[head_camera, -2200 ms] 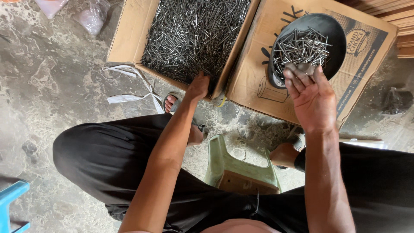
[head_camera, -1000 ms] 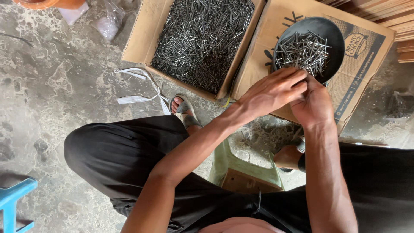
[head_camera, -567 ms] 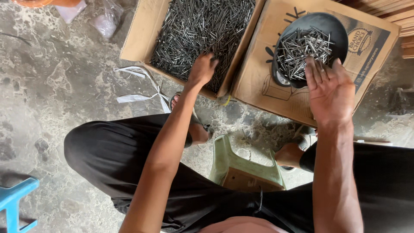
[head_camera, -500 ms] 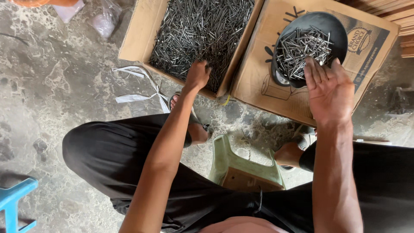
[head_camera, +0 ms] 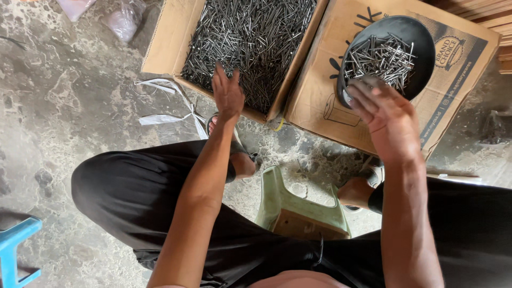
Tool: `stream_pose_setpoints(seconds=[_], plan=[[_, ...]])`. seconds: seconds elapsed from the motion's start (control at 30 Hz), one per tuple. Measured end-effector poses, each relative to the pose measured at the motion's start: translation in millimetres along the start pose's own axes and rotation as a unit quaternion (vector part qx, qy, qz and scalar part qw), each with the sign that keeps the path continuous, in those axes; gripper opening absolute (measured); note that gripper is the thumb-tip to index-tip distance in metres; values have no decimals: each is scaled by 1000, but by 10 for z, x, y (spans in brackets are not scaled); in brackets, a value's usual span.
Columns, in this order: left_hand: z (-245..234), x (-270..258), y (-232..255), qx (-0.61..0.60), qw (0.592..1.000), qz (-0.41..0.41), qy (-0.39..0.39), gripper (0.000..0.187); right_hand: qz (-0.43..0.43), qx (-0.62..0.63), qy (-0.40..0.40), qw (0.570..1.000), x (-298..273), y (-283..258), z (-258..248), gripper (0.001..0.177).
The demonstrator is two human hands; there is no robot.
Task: The person sits on a small stool and repeatedly picks up handfuls of nails from a large cardboard box, transferring them into a smaller black bowl placed on a second box. The task involves sorting or organizing the nails by hand.
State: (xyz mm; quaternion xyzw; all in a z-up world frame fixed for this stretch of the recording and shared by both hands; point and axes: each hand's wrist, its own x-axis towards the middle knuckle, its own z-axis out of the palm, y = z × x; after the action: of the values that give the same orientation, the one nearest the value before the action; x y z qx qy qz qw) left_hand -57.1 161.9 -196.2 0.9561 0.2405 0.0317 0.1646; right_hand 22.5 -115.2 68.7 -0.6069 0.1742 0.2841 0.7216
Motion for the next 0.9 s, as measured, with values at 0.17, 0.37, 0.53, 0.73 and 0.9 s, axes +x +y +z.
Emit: stream_pose_setpoints(seconds=[0.17, 0.37, 0.53, 0.73, 0.9], plan=[[137, 100, -286, 65, 993, 30, -96, 55, 0, -59, -108, 992, 71, 236, 50, 49], [251, 98, -391, 125, 987, 104, -9, 26, 54, -94, -146, 983, 45, 401, 282, 41], [266, 98, -326, 84, 985, 133, 67, 7, 65, -97, -139, 983, 103, 568, 312, 38], [339, 147, -173, 16, 989, 125, 75, 4, 79, -93, -110, 987, 122, 539, 355, 37], [209, 165, 44, -108, 994, 9, -15, 31, 86, -81, -103, 988, 152, 586, 330, 36]])
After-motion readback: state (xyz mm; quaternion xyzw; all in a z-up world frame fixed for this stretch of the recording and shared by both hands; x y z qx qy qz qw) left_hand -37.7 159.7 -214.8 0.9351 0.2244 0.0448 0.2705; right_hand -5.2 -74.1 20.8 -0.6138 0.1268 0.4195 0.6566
